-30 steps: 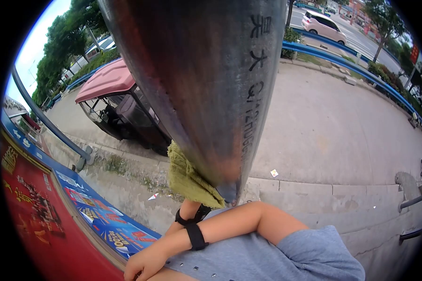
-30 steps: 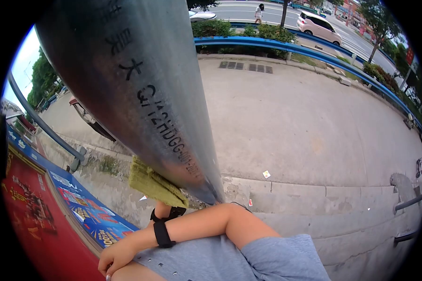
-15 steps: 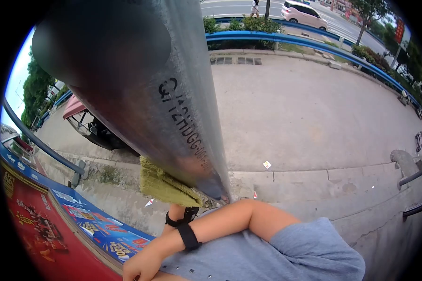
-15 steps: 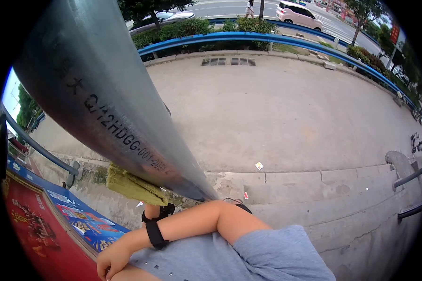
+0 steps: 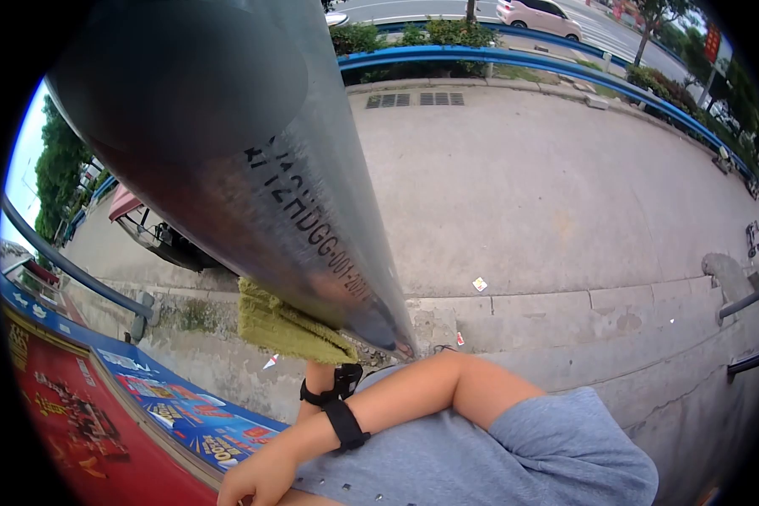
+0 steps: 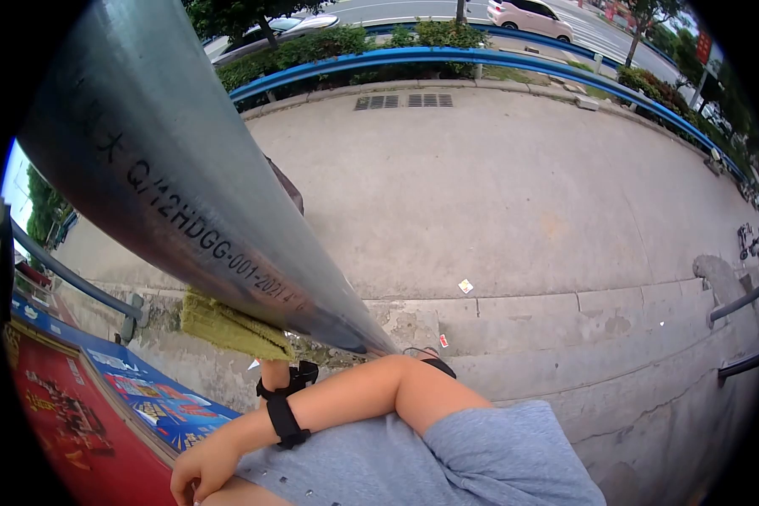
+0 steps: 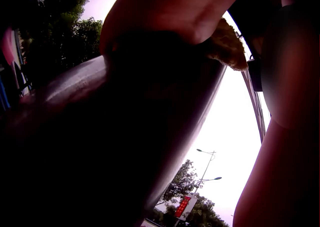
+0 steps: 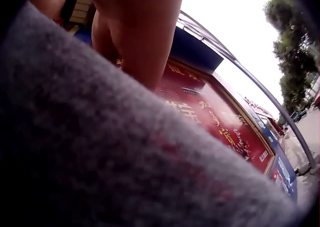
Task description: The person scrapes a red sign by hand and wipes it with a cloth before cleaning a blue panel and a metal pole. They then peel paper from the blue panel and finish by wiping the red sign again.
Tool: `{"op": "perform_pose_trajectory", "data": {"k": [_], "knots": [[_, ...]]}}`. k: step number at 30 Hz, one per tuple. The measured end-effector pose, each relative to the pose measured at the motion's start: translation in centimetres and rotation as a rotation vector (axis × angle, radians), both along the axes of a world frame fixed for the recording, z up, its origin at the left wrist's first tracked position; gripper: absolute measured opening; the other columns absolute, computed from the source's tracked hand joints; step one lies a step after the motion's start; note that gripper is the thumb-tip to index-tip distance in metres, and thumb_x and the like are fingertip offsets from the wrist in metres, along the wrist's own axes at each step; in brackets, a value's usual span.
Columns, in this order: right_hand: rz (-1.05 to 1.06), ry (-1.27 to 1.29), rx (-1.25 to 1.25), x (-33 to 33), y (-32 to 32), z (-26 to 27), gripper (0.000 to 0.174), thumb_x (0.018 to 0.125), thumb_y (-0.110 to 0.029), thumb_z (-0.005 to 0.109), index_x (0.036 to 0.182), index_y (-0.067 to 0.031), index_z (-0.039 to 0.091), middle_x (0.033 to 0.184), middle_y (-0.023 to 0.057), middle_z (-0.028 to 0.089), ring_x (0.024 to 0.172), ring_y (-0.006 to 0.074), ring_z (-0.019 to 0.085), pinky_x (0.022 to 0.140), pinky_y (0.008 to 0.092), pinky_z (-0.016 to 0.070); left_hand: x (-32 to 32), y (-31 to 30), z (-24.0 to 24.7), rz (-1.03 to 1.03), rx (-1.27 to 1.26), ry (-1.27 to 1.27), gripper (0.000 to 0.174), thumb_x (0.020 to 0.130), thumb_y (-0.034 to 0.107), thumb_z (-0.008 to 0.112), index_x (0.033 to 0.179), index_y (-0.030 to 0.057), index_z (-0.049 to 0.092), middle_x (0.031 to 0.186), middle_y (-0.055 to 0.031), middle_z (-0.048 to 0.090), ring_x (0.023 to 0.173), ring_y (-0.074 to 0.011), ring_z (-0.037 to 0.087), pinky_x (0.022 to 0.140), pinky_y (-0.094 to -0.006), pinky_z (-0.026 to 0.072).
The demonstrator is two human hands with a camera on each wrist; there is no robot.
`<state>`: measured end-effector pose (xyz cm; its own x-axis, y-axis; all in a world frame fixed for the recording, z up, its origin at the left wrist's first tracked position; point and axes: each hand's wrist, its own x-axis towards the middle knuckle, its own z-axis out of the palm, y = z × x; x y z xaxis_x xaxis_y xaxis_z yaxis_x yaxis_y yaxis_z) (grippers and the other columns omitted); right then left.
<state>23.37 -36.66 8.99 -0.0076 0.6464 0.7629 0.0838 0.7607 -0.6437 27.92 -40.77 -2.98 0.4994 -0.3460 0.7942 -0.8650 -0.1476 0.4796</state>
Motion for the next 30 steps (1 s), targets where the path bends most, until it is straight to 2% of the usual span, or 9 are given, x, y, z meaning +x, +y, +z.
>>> {"op": "perform_pose_trajectory", "data": {"k": [1,4,10,13,16,19,25,28,30], "knots": [[0.032,0.022,0.043,-0.2,-0.5,0.5,0.024,0.094,-0.019,0.052,0.105,-0.0003,0.062,0.096,0.0109,0.064,0.089,0.0190,0.058,0.077,0.0319,0.0455,0.0,0.0,0.0,0.001,0.000,0.000,0.081,0.084,0.045,0.055,0.143,0.0096,0.012,0.142,-0.0182,0.027,0.127,-0.0314,0.033,0.105,-0.0478,0.0267],[-0.021,-0.083,-0.036,0.3,1.0,-1.0,0.025,0.094,-0.019,0.050,0.103,0.0008,0.062,0.095,0.0131,0.064,0.090,0.0208,0.058,0.079,0.0321,0.0445,0.0,-0.1,0.0,0.003,0.004,0.000,0.081,0.084,0.045,0.055,0.143,0.0097,0.012,0.142,-0.0180,0.027,0.127,-0.0311,0.033,0.105,-0.0476,0.0269],[-0.113,-0.189,-0.125,0.3,0.6,-1.1,0.031,0.096,-0.025,0.047,0.100,0.0013,0.062,0.092,0.0160,0.064,0.089,0.0242,0.059,0.078,0.0344,0.0445,0.1,-0.4,-0.2,-0.007,0.009,-0.003,0.081,0.084,0.045,0.054,0.143,0.0099,0.012,0.142,-0.0177,0.027,0.127,-0.0305,0.034,0.105,-0.0472,0.0273],[-0.195,-0.250,-0.261,0.7,0.6,-1.3,0.028,0.095,-0.024,0.049,0.099,0.0012,0.062,0.091,0.0156,0.064,0.088,0.0234,0.059,0.077,0.0342,0.0453,0.1,-0.4,-0.2,-0.007,0.010,-0.001,0.081,0.084,0.045,0.054,0.143,0.0100,0.012,0.142,-0.0176,0.027,0.127,-0.0303,0.034,0.105,-0.0470,0.0275],[-0.162,-0.120,0.017,0.8,1.0,-1.4,0.025,0.093,-0.021,0.052,0.100,0.0007,0.062,0.092,0.0148,0.064,0.087,0.0221,0.059,0.075,0.0332,0.0460,0.2,-0.4,-0.1,-0.009,0.008,0.001,0.080,0.084,0.045,0.054,0.143,0.0101,0.012,0.142,-0.0174,0.027,0.127,-0.0300,0.034,0.105,-0.0468,0.0277],[0.009,0.136,0.094,-0.3,-1.3,0.6,0.022,0.092,-0.018,0.054,0.102,-0.0004,0.062,0.093,0.0134,0.065,0.086,0.0208,0.060,0.074,0.0321,0.0462,0.1,-0.5,0.0,-0.010,0.010,0.000,0.080,0.084,0.046,0.054,0.143,0.0102,0.012,0.142,-0.0173,0.027,0.127,-0.0297,0.034,0.105,-0.0466,0.0279],[-0.117,-0.077,-0.001,0.5,-0.5,-0.7,0.021,0.092,-0.017,0.052,0.102,-0.0013,0.062,0.093,0.0122,0.065,0.086,0.0216,0.060,0.073,0.0334,0.0461,0.1,-0.5,0.2,-0.014,0.010,-0.003,0.080,0.085,0.046,0.054,0.143,0.0103,0.012,0.142,-0.0169,0.027,0.127,-0.0291,0.034,0.105,-0.0462,0.0284],[-0.219,-0.169,0.005,0.6,0.1,-1.4,0.025,0.094,-0.021,0.049,0.100,-0.0004,0.061,0.091,0.0160,0.064,0.084,0.0259,0.060,0.072,0.0355,0.0459,-0.1,-0.6,0.2,-0.013,0.008,-0.001,0.080,0.085,0.046,0.054,0.143,0.0104,0.012,0.142,-0.0168,0.027,0.127,-0.0288,0.034,0.105,-0.0460,0.0286],[-0.292,-0.311,-0.096,0.9,0.4,-1.8,0.029,0.095,-0.025,0.047,0.099,0.0002,0.061,0.090,0.0186,0.063,0.083,0.0288,0.060,0.072,0.0368,0.0458,0.0,-0.8,0.3,-0.006,0.008,0.000,0.080,0.085,0.046,0.054,0.143,0.0105,0.012,0.142,-0.0167,0.027,0.127,-0.0286,0.034,0.104,-0.0458,0.0287]]}}
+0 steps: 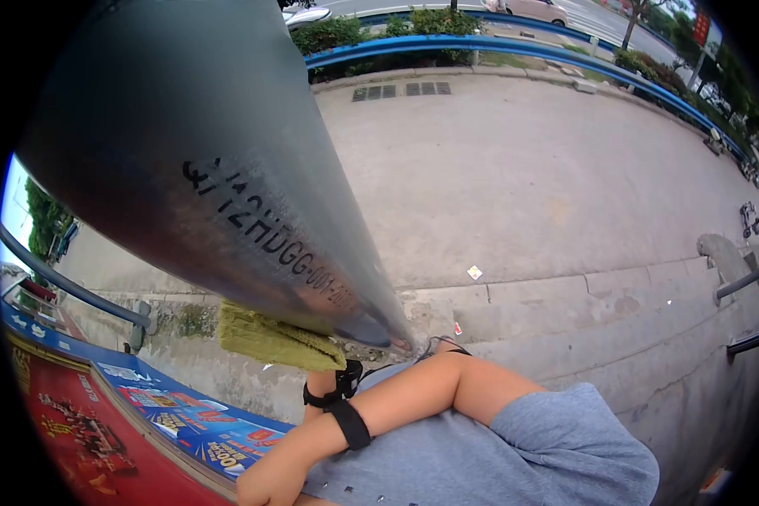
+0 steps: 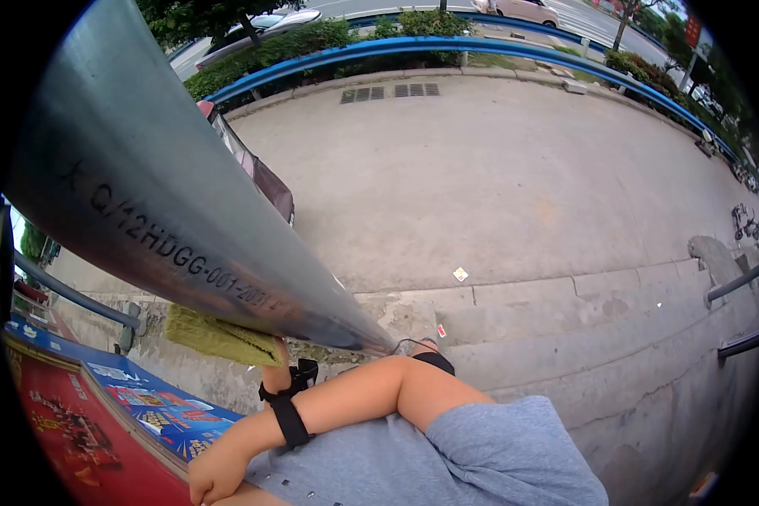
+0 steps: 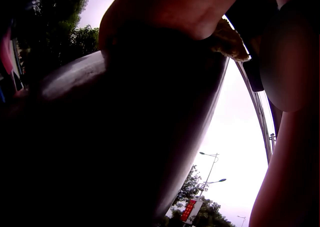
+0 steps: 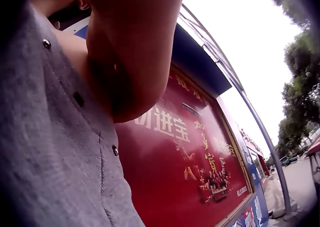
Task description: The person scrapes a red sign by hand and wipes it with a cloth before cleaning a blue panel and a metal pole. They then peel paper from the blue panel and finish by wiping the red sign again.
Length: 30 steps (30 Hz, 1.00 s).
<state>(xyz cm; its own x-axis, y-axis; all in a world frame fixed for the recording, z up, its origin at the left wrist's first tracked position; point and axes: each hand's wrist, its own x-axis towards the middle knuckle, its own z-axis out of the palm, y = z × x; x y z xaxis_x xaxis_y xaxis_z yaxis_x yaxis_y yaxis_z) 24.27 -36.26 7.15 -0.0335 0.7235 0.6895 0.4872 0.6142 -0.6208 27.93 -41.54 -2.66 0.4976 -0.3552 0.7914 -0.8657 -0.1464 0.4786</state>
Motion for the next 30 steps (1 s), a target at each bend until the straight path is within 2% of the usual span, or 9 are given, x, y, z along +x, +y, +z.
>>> {"op": "perform_pose_trajectory", "data": {"k": [1,4,7,13,16,19,22,25,30], "knots": [[-0.040,-0.063,-0.052,0.0,0.1,-0.2,0.032,0.096,-0.027,0.046,0.099,0.0005,0.061,0.089,0.0199,0.063,0.082,0.0303,0.060,0.072,0.0375,0.0458,-0.1,-0.1,0.1,0.003,0.002,0.000,0.080,0.085,0.046,0.054,0.143,0.0105,0.012,0.142,-0.0166,0.027,0.127,-0.0285,0.034,0.104,-0.0458,0.0288],[-0.043,0.058,-0.087,-0.5,0.0,-0.7,0.036,0.096,-0.030,0.045,0.101,0.0012,0.061,0.090,0.0218,0.062,0.085,0.0296,0.060,0.074,0.0365,0.0455,-0.1,-0.4,0.2,0.003,-0.004,-0.002,0.080,0.085,0.046,0.053,0.143,0.0106,0.012,0.142,-0.0165,0.027,0.127,-0.0282,0.034,0.104,-0.0456,0.0290],[0.095,0.168,-0.121,-0.5,0.2,-0.6,0.034,0.097,-0.028,0.044,0.103,0.0017,0.061,0.095,0.0196,0.063,0.089,0.0257,0.059,0.078,0.0344,0.0449,-0.3,-0.4,0.4,0.005,-0.006,-0.002,0.079,0.085,0.046,0.053,0.143,0.0107,0.012,0.142,-0.0163,0.027,0.127,-0.0279,0.034,0.104,-0.0454,0.0292],[0.452,0.411,0.234,-2.2,-0.7,2.0,0.032,0.098,-0.022,0.043,0.105,0.0038,0.060,0.100,0.0147,0.063,0.093,0.0216,0.057,0.081,0.0324,0.0438,-0.7,-0.4,0.6,0.006,-0.010,-0.009,0.079,0.085,0.046,0.053,0.143,0.0109,0.013,0.142,-0.0160,0.027,0.127,-0.0273,0.034,0.104,-0.0450,0.0296],[0.455,0.364,-0.039,-1.3,1.6,0.1,0.029,0.085,-0.019,0.056,0.110,-0.0054,0.059,0.115,0.0135,0.058,0.102,0.0258,0.056,0.088,0.0408,0.0415,-0.4,-0.5,0.8,0.017,-0.019,-0.018,0.079,0.085,0.046,0.053,0.143,0.0110,0.013,0.142,-0.0159,0.026,0.127,-0.0270,0.034,0.104,-0.0447,0.0298],[0.319,0.255,-0.059,-1.7,1.1,0.6,0.034,0.098,-0.023,0.042,0.110,0.0045,0.059,0.103,0.0174,0.062,0.097,0.0223,0.057,0.083,0.0324,0.0436,-0.3,-0.6,1.0,0.025,-0.035,-0.018,0.079,0.085,0.046,0.053,0.143,0.0111,0.013,0.142,-0.0157,0.026,0.127,-0.0267,0.034,0.104,-0.0445,0.0300],[0.224,0.199,-0.143,-1.5,1.0,0.7,0.041,0.097,-0.029,0.042,0.113,0.0055,0.058,0.106,0.0208,0.062,0.100,0.0241,0.057,0.085,0.0330,0.0434,-0.2,-0.6,1.1,0.028,-0.035,-0.020,0.079,0.085,0.046,0.053,0.143,0.0112,0.013,0.142,-0.0156,0.026,0.127,-0.0264,0.034,0.104,-0.0443,0.0302],[0.074,0.227,-0.410,-1.7,-1.4,1.2,0.048,0.097,-0.036,0.043,0.113,0.0065,0.057,0.108,0.0236,0.061,0.102,0.0266,0.057,0.087,0.0352,0.0430,-0.1,-0.6,1.3,0.029,-0.038,-0.024,0.079,0.085,0.046,0.053,0.143,0.0113,0.013,0.142,-0.0154,0.026,0.127,-0.0261,0.035,0.104,-0.0441,0.0305],[0.148,0.303,-0.305,-1.1,-0.6,-0.1,0.053,0.096,-0.040,0.042,0.113,0.0080,0.056,0.111,0.0219,0.060,0.105,0.0278,0.055,0.090,0.0368,0.0417,0.2,-1.0,1.5,0.032,-0.042,-0.022,0.078,0.085,0.047,0.052,0.143,0.0114,0.013,0.142,-0.0151,0.026,0.127,-0.0257,0.035,0.104,-0.0438,0.0308]]}}
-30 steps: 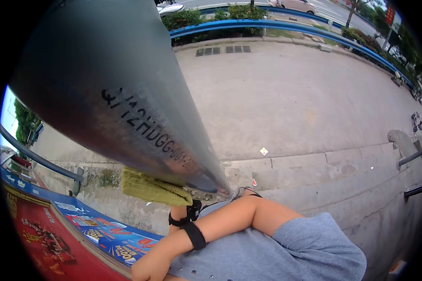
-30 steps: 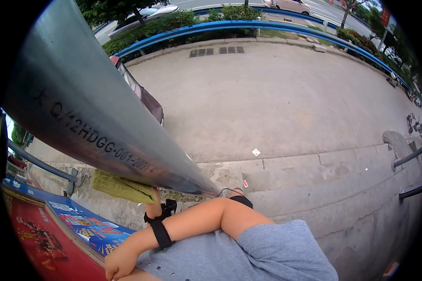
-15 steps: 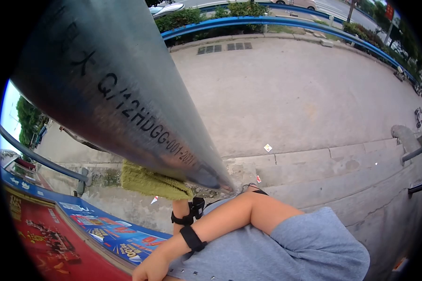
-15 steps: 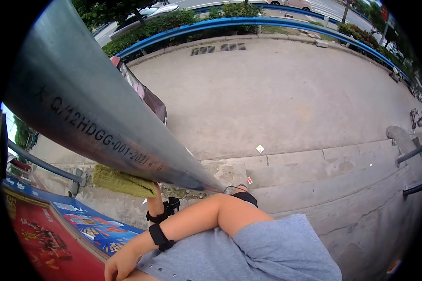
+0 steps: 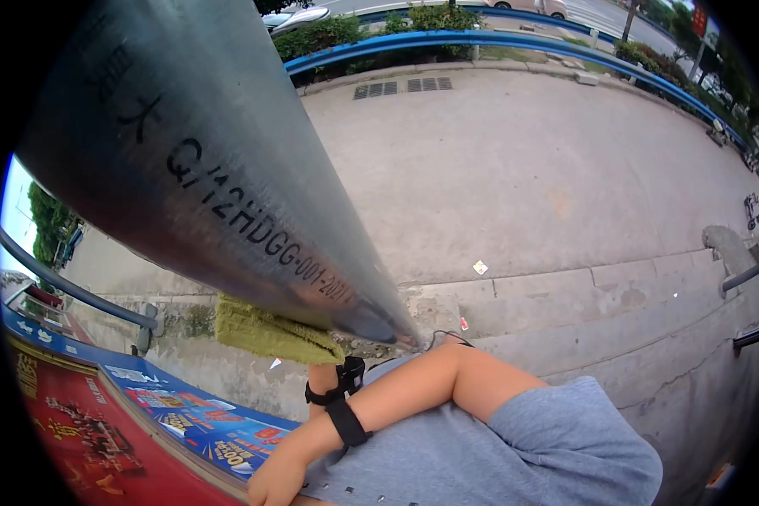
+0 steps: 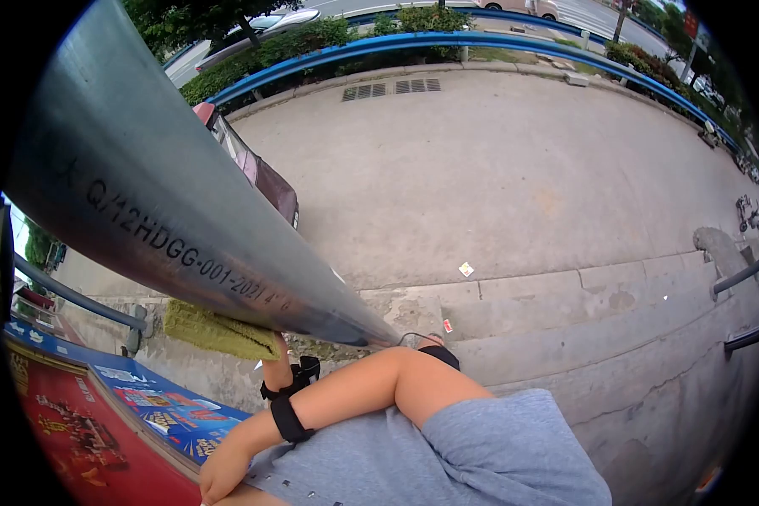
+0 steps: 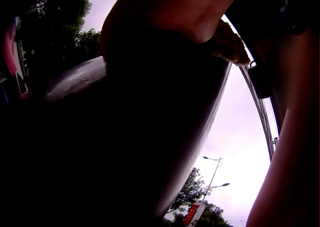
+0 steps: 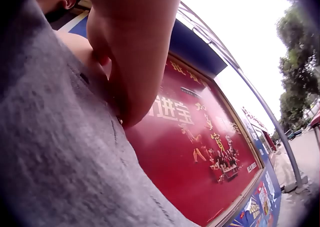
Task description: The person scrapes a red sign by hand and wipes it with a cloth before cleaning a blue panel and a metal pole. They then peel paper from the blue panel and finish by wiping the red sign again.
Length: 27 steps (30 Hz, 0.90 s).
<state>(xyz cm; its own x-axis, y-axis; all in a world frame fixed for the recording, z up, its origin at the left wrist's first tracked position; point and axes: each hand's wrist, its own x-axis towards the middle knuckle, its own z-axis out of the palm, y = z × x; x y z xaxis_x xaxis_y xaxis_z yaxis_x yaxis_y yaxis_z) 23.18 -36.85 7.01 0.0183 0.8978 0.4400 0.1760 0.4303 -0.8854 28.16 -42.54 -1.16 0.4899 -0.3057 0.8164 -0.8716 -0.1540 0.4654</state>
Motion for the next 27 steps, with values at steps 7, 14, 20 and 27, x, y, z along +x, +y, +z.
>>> {"op": "perform_pose_trajectory", "data": {"k": [7,14,20,27], "knots": [[0.383,0.187,0.442,-0.9,-3.8,3.0,0.046,0.097,-0.030,0.042,0.131,0.0020,0.043,0.135,0.0162,0.044,0.123,0.0220,0.042,0.104,0.0356,0.0288,0.5,-0.8,0.6,0.022,-0.014,-0.011,0.078,0.085,0.047,0.052,0.143,0.0116,0.013,0.142,-0.0148,0.026,0.126,-0.0250,0.035,0.104,-0.0433,0.0313],[-0.562,-0.491,0.226,0.0,-15.3,6.0,0.029,0.084,-0.016,0.057,0.112,-0.0070,0.058,0.120,0.0126,0.054,0.105,0.0262,0.055,0.092,0.0426,0.0387,1.5,-0.9,1.8,0.045,-0.050,-0.010,0.078,0.086,0.047,0.052,0.143,0.0118,0.013,0.143,-0.0144,0.026,0.126,-0.0243,0.035,0.104,-0.0428,0.0318],[-1.563,-1.187,0.080,-1.4,-21.9,2.3,0.040,0.078,-0.027,0.063,0.116,-0.0147,0.056,0.131,0.0065,0.047,0.120,0.0206,0.045,0.098,0.0422,0.0373,2.6,-1.5,2.8,0.076,-0.053,-0.002,0.078,0.086,0.047,0.052,0.143,0.0120,0.013,0.143,-0.0141,0.026,0.126,-0.0237,0.035,0.103,-0.0424,0.0322],[-1.838,-1.292,0.025,0.0,-25.4,-1.0,0.041,0.085,-0.033,0.056,0.126,-0.0285,0.053,0.137,-0.0063,0.043,0.128,0.0166,0.037,0.112,0.0475,0.0160,3.0,-2.3,4.4,0.029,0.081,0.057,0.081,0.083,0.046,0.056,0.143,0.0120,0.014,0.141,-0.0142,0.028,0.125,-0.0237,0.037,0.102,-0.0428,0.0334]]}}
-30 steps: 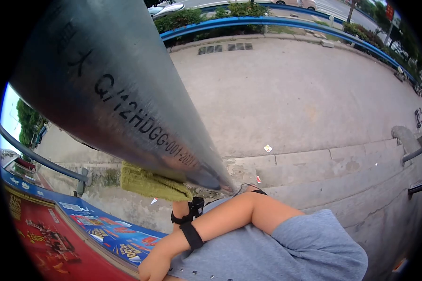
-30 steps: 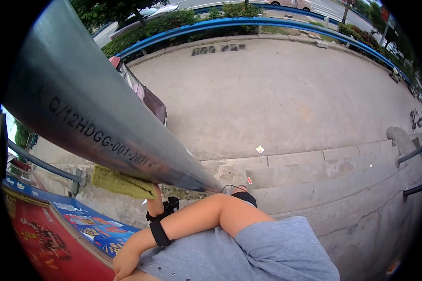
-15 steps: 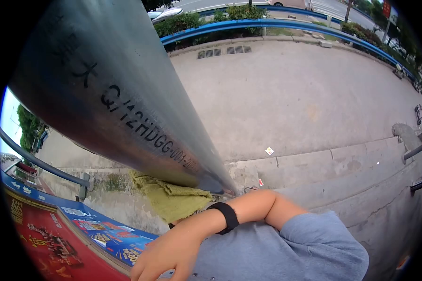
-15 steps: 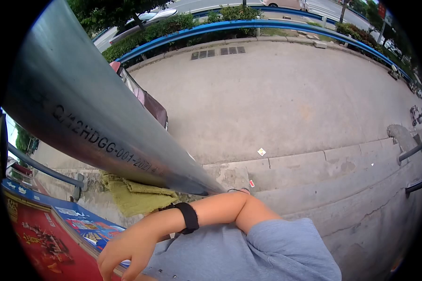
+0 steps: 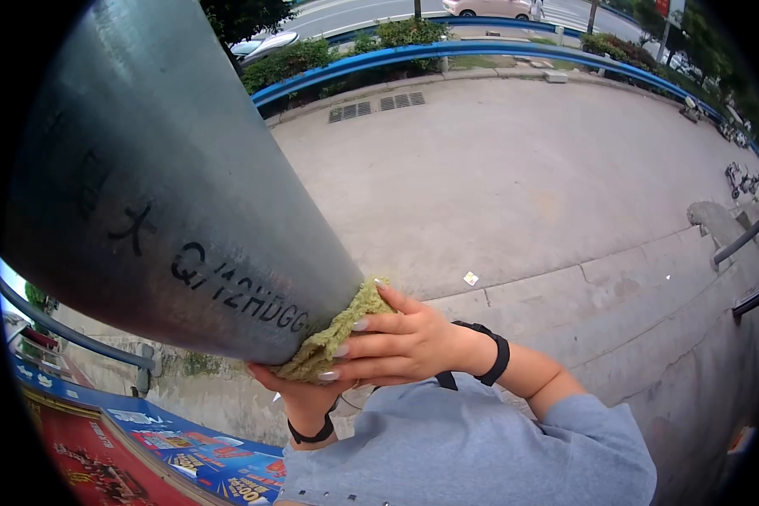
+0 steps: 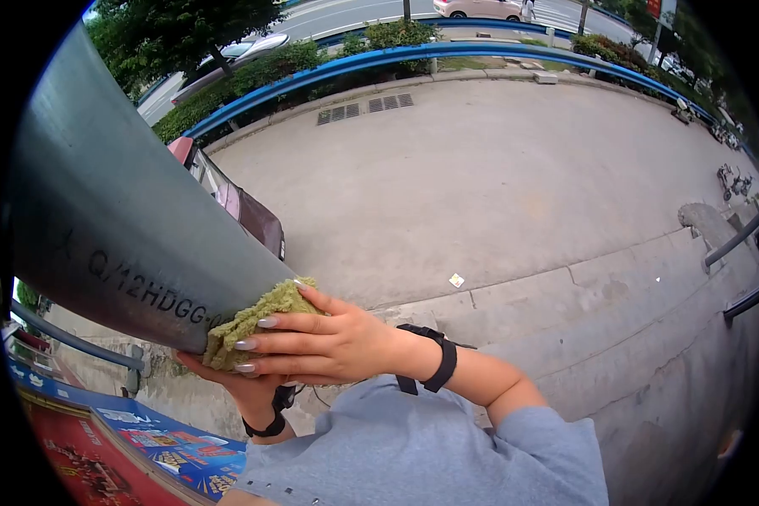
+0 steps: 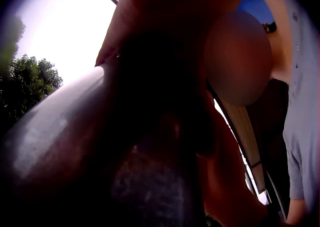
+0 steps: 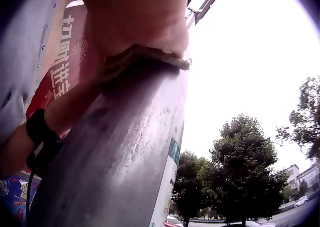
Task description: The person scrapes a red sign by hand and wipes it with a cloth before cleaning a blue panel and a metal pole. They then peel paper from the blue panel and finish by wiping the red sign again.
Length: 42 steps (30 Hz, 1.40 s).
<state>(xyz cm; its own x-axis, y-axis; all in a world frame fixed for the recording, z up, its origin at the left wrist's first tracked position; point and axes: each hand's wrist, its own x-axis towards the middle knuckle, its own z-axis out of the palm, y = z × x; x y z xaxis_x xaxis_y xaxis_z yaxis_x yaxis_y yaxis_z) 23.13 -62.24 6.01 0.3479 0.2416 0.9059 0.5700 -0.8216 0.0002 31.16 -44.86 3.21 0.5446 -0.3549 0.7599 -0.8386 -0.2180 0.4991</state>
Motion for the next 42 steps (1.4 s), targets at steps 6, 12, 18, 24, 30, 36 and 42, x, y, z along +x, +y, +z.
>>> {"op": "perform_pose_trajectory", "data": {"k": [6,12,18,24,30,36,42], "knots": [[0.081,-0.028,0.092,1.3,0.3,-4.4,0.045,0.082,-0.037,0.060,0.125,-0.0256,0.053,0.135,0.0024,0.043,0.127,0.0251,0.037,0.109,0.0503,0.0211,0.3,1.9,1.6,-0.157,0.157,-0.090,0.105,0.064,0.033,0.081,0.142,0.0094,0.015,0.130,-0.0167,0.043,0.114,-0.0284,0.048,0.094,-0.0448,0.0380],[0.176,0.510,0.534,-0.4,-1.2,-5.9,0.061,0.088,-0.039,0.048,0.136,-0.0052,0.030,0.136,0.0252,0.034,0.126,0.0388,0.037,0.104,0.0460,0.0286,1.0,2.6,0.4,-0.348,0.018,0.041,0.107,0.065,0.017,0.081,0.143,0.0050,0.009,0.122,-0.0198,0.047,0.110,-0.0311,0.050,0.093,-0.0447,0.0376],[0.319,0.965,0.939,1.2,-1.4,-5.4,0.059,0.095,-0.039,0.032,0.139,-0.0003,0.024,0.140,0.0207,0.034,0.129,0.0318,0.035,0.104,0.0379,0.0297,1.5,1.0,0.0,-0.470,-0.134,0.075,0.074,0.067,0.014,0.080,0.127,0.0052,0.037,0.112,-0.0143,0.056,0.100,-0.0265,0.056,0.087,-0.0391,0.0423],[0.396,1.243,1.049,3.2,-2.7,-14.5,0.046,0.097,-0.029,0.034,0.132,0.0002,0.042,0.132,0.0119,0.048,0.120,0.0175,0.042,0.102,0.0330,0.0321,1.5,0.2,0.9,-0.449,-0.147,0.144,0.035,0.062,0.022,0.083,0.089,0.0131,0.062,0.093,-0.0063,0.062,0.087,-0.0217,0.061,0.078,-0.0353,0.0449],[0.328,1.306,1.212,0.6,-1.8,-14.9,0.053,0.097,-0.036,0.035,0.138,-0.0025,0.035,0.138,0.0079,0.040,0.124,0.0173,0.037,0.104,0.0326,0.0287,4.1,2.3,-2.4,-0.455,0.239,-0.021,0.107,0.064,0.029,0.083,0.142,0.0391,0.010,0.144,-0.0317,0.009,0.129,-0.0551,0.017,0.095,-0.0628,0.0286],[0.355,0.937,1.219,-1.6,-2.0,-6.3,0.061,0.092,-0.041,0.048,0.134,0.0014,0.035,0.131,0.0108,0.044,0.120,0.0205,0.041,0.098,0.0336,0.0349,1.4,-0.1,4.4,-0.403,-0.048,-0.051,0.090,0.064,0.024,0.082,0.135,0.0400,0.029,0.145,-0.0325,-0.002,0.131,-0.0566,0.009,0.102,-0.0579,0.0253],[-0.078,0.452,0.678,-1.7,2.0,-2.1,0.094,0.065,-0.027,0.078,0.137,0.0002,0.023,0.135,0.0221,0.031,0.124,0.0358,0.033,0.101,0.0456,0.0284,-1.9,4.2,10.0,-0.629,-0.136,-0.086,0.048,0.074,0.016,0.067,0.118,0.0047,0.052,0.129,-0.0289,0.036,0.118,-0.0460,0.040,0.095,-0.0488,0.0386]]}}
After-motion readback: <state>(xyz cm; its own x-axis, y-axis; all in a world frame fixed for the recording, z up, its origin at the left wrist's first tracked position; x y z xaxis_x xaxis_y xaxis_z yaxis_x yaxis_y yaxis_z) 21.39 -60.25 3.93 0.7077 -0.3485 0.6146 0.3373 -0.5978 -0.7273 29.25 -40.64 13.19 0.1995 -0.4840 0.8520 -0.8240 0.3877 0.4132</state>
